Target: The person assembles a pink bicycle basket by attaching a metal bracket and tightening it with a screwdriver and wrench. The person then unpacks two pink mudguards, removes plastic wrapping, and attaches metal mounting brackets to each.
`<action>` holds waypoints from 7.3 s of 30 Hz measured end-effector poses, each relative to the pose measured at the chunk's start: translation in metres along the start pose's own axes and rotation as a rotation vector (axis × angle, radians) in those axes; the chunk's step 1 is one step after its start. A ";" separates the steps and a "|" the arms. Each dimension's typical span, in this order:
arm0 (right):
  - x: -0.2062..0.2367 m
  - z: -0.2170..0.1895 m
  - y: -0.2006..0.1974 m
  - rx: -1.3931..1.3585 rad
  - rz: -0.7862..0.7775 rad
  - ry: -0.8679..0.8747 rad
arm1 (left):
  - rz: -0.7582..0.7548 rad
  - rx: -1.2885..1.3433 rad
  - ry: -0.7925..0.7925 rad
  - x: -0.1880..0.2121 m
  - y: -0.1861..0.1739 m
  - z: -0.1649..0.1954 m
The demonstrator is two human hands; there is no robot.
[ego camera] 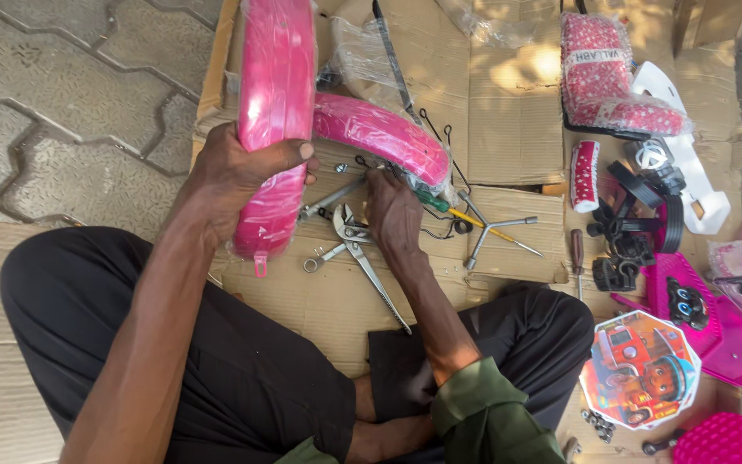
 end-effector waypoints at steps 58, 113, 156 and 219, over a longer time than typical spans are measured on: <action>-0.029 0.005 0.039 -0.230 0.008 0.178 | -0.210 -0.057 0.232 -0.031 0.035 0.005; 0.069 0.027 -0.039 -1.525 -0.075 0.705 | -0.448 -0.655 0.582 -0.013 0.090 0.000; -0.019 -0.013 -0.161 -1.693 0.167 0.312 | 0.013 -0.070 0.569 0.000 0.099 0.041; -0.027 0.033 -0.091 -0.396 0.179 0.224 | -0.541 0.443 -0.083 -0.059 0.090 -0.110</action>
Point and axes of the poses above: each hand's wrist, its own x-axis away from the middle knuckle, its own y-axis out of the palm, z = x × y, the point moved 10 cm from there along -x, towards the middle knuckle, and after that the axes turned 8 degrees about x, right-handed, at the moved point
